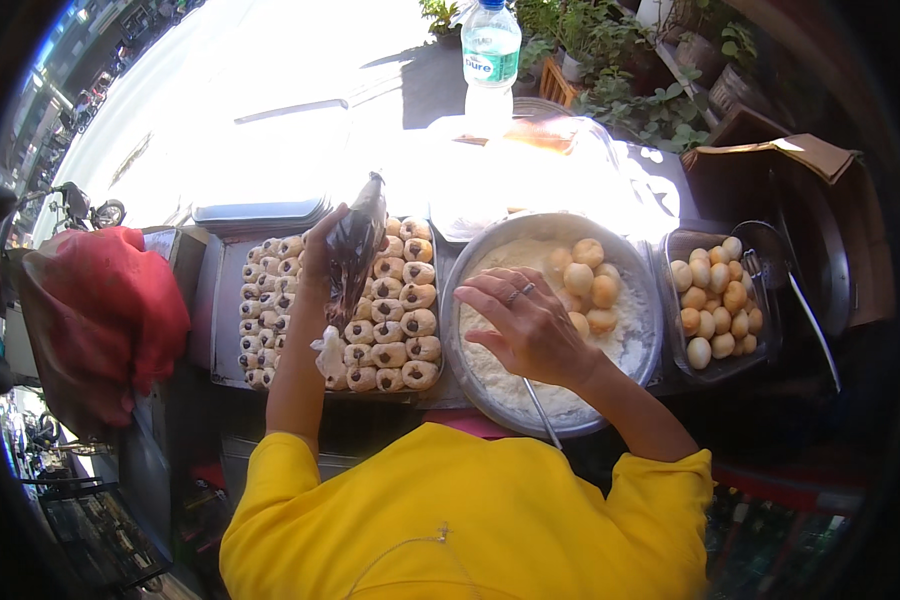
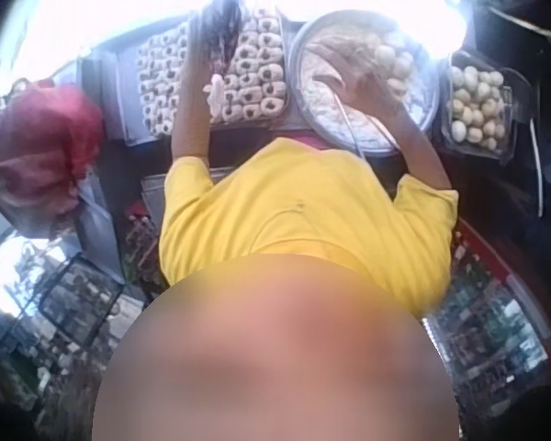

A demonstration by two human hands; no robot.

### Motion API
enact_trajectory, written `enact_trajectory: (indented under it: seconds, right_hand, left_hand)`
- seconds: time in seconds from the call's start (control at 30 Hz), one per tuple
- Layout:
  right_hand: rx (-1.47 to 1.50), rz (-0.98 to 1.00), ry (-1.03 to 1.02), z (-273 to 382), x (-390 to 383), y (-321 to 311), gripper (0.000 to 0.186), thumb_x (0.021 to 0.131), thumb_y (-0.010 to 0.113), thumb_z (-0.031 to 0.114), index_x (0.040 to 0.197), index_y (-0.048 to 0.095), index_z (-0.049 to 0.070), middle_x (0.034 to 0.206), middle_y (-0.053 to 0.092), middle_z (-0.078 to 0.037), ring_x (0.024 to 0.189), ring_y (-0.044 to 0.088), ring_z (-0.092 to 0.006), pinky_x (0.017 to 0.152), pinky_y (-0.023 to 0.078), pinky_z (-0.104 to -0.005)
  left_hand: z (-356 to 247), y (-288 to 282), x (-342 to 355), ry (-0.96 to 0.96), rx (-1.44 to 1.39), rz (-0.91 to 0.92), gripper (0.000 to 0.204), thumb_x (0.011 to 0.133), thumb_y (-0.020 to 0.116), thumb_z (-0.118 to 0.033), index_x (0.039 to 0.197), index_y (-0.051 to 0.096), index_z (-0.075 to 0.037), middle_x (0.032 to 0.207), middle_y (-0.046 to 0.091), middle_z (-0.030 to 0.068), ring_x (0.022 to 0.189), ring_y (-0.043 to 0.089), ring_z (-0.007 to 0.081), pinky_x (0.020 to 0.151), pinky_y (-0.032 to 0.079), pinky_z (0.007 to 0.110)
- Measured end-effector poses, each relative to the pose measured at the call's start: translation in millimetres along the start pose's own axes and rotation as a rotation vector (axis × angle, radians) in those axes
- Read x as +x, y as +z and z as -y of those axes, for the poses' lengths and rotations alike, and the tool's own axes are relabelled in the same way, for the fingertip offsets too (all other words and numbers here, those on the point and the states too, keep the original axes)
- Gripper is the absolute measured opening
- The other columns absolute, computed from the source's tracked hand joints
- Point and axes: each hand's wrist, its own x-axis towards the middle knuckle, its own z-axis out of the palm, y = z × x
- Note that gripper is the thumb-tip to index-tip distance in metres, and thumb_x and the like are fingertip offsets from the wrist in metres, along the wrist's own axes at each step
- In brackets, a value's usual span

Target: The person fills small ring-shaped doughnuts with a dark paste using a piping bag, then places them on a tray. They also use tongs to handle doughnuts in a bowl of white powder and arrange them on the tray.

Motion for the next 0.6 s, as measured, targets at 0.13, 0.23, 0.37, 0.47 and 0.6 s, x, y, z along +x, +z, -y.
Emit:
enact_trajectory:
  seconds: [0.13,0.23,0.37,0.47,0.6]
  right_hand:
    - [-0.074,-0.15,0.336,-12.6,-56.9,-40.3,0.037,0.069,0.067,0.008,0.103,0.053,0.003,0.099,0.056,-0.014,0.095,0.053,-0.0301,0.082,0.043,-0.0367]
    - [-0.129,-0.281,0.52,-9.5,-96.1,-56.8,0.031,0.071,0.064,0.007,0.1,0.054,0.002,0.096,0.057,-0.015,0.091,0.054,-0.032,0.079,0.044,-0.0366]
    - [-0.184,-0.321,0.728,-0.1,-137.3,-67.5,0.028,0.072,0.063,0.007,0.098,0.054,0.002,0.096,0.057,-0.015,0.091,0.055,-0.0314,0.079,0.043,-0.0368]
    - [-0.261,-0.26,0.789,5.1,-152.3,-65.2,0.027,0.072,0.063,0.008,0.097,0.055,0.002,0.096,0.057,-0.014,0.092,0.054,-0.03,0.081,0.042,-0.0374]
    - [-0.231,-0.017,0.809,11.8,-153.5,-44.4,0.03,0.071,0.064,0.012,0.096,0.054,0.002,0.097,0.056,-0.013,0.094,0.052,-0.0285,0.082,0.04,-0.0377]
  left_hand:
    - [10.2,32.4,76.8,0.033,0.32,0.048,0.038,0.077,0.055,-0.03,0.097,0.053,0.002,0.077,0.058,0.0103,0.065,0.057,0.0156,0.054,0.046,0.024]
    - [15.2,48.2,137.0,0.057,0.638,0.008,0.035,0.074,0.06,-0.023,0.096,0.053,0.002,0.08,0.058,0.0111,0.069,0.057,0.0154,0.058,0.046,0.025]
    - [24.7,59.2,202.5,0.122,0.872,-0.154,0.041,0.065,0.066,-0.011,0.095,0.048,0.01,0.086,0.056,0.0148,0.067,0.059,0.0198,0.054,0.049,0.028]
    - [23.6,65.9,232.3,0.124,1.167,0.037,0.039,0.067,0.066,-0.024,0.094,0.055,0.001,0.089,0.057,0.0125,0.073,0.058,0.0219,0.058,0.047,0.03]
    - [21.6,80.5,223.9,0.114,1.512,-0.091,0.05,0.074,0.058,-0.042,0.105,0.057,-0.002,0.095,0.061,0.0145,0.095,0.056,0.0246,0.078,0.044,0.036]
